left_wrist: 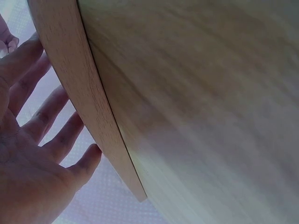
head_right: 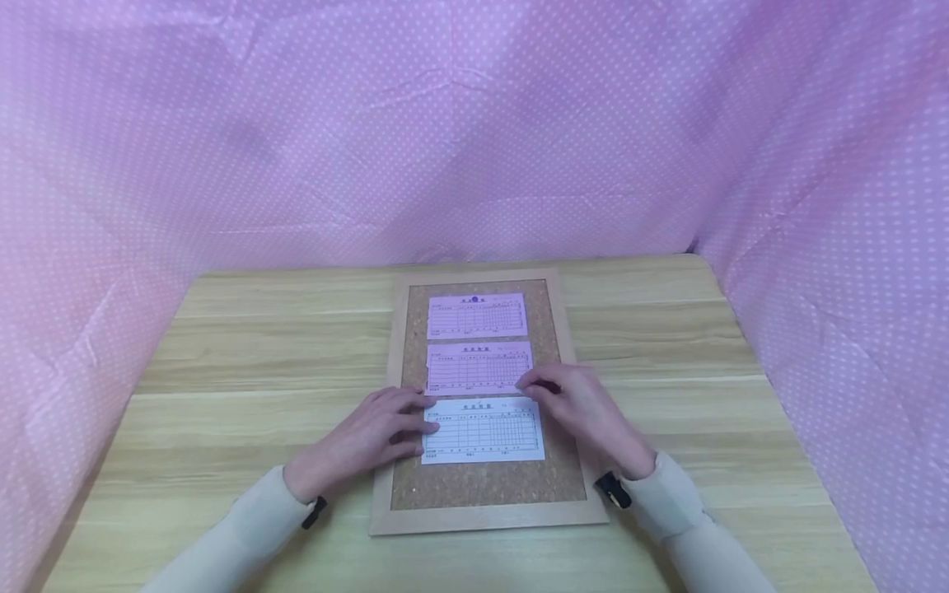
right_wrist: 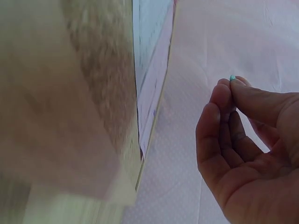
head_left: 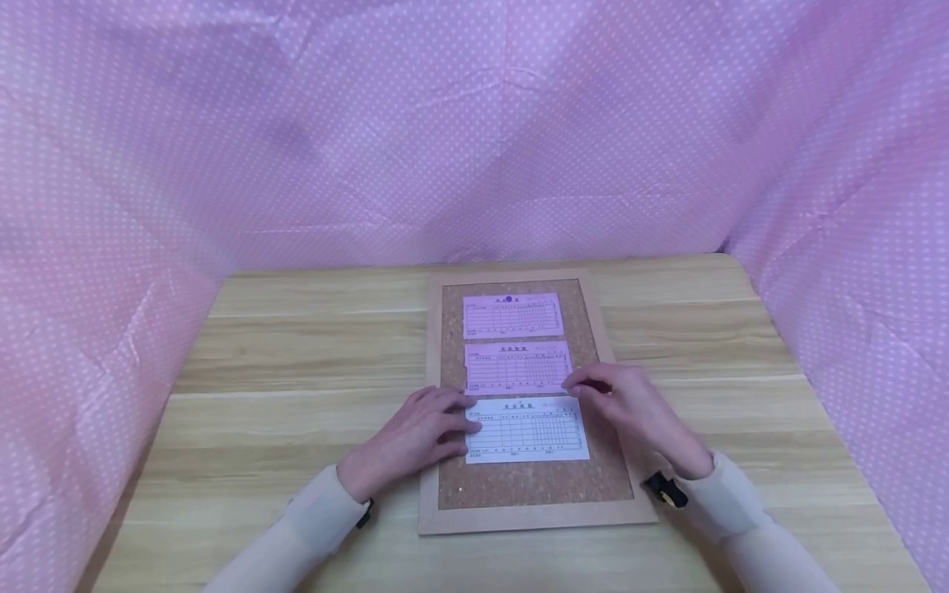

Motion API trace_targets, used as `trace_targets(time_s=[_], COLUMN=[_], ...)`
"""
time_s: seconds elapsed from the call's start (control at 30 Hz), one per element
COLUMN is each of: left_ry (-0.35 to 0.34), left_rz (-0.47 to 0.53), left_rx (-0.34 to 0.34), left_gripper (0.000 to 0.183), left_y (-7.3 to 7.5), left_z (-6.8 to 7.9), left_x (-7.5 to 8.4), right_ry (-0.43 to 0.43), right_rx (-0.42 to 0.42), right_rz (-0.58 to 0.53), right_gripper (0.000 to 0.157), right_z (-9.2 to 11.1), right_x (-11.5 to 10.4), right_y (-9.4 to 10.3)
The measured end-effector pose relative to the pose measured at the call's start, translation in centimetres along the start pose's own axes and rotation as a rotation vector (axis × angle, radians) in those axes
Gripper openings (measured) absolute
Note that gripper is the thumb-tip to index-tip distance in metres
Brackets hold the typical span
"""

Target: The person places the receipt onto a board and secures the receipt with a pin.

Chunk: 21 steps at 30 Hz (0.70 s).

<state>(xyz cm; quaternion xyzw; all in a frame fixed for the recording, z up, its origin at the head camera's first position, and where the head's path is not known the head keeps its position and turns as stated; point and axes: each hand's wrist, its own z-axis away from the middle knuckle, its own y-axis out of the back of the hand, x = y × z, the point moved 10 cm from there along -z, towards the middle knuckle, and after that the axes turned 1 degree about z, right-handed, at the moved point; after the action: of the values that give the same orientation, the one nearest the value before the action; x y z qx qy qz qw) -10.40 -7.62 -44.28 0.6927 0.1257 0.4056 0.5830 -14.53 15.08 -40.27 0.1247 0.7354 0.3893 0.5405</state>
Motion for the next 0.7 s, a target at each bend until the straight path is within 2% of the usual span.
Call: trace_targets(time_s=[0.3,0.53,0.7], left_ry=[0.003,0.023,0.02], left_rz=[0.0,0.004,0.004], left_rx=[0.001,-0.017,-0.015], left_gripper=[0.035,0.034,0.034], left_y=[0.0,-0.2,-0.2], left_z=[0.0,0.0,0.0], left_x=[0.0,-0.2,-0.3], right_ry=[0.033,0.088,0.076], right_rx=[-0.091,-0.159,-0.215], right_rz=[0.031,0.009,0.01], right_gripper=[0.012,0.009,0.007], right_z=[-1.2,-2.4,-3.1], right_x=[-1.4,-2.3,-2.4], right_y=[-2.2,-3.4,-4.3])
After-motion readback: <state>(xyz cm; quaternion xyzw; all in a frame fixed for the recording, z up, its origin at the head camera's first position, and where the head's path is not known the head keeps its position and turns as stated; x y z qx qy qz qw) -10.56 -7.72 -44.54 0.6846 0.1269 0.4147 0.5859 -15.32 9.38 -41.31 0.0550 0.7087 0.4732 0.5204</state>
